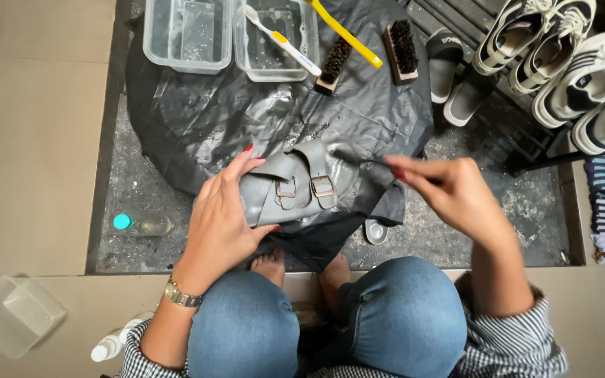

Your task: The person scrubs a gray sandal with a brush, dipping it into a container of water, and wipes it with a cloth. The sandal is rotated to clean different areas, including the straps and sole.

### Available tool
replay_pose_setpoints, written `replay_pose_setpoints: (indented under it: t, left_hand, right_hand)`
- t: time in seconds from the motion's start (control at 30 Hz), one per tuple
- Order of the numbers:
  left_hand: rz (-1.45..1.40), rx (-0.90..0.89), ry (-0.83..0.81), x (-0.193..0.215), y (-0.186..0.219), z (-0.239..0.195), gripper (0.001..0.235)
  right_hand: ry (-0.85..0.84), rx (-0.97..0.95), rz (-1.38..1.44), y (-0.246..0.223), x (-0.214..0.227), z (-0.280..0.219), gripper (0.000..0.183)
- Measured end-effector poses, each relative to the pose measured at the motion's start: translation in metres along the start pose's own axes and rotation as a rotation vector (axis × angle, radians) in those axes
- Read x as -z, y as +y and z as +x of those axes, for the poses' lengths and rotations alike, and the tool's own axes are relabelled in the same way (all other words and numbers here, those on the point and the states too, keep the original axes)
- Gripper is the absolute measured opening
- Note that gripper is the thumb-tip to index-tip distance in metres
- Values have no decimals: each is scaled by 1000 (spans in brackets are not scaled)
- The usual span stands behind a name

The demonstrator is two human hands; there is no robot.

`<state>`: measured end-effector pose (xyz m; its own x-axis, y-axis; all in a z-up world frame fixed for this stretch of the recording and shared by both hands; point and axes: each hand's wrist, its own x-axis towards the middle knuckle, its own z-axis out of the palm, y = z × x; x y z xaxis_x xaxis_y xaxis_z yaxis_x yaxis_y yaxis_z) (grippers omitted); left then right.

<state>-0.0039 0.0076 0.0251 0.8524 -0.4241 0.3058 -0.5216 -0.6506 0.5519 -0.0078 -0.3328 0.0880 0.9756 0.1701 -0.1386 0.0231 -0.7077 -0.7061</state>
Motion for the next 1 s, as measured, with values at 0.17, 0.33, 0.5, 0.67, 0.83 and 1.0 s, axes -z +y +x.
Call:
replay_pose_setpoints:
  t: [0.17, 0.33, 0.5, 0.67, 0.83, 1.0]
  left_hand:
    - [-8, -7, -5, -1, -2, 0, 120]
    - [10, -5, 2, -3, -4, 1, 119]
    - [11, -4, 12, -4, -5, 0, 125]
    - [-3, 11, 11, -4, -4, 1, 123]
    - [-13, 24, 14, -4, -3, -2, 126]
    - [8, -8, 60, -4, -1, -2, 123]
  right_hand:
    - [-153, -103, 55, 7, 12, -14, 33]
    - [184, -64, 34, 5, -20, 11, 27]
    - [42, -24, 76, 6, -19, 2, 26]
    - [-144, -88, 122, 21, 0, -13, 34]
    - [138, -59, 123, 5, -42, 6, 30]
    - [-86, -91, 153, 7, -23, -10, 34]
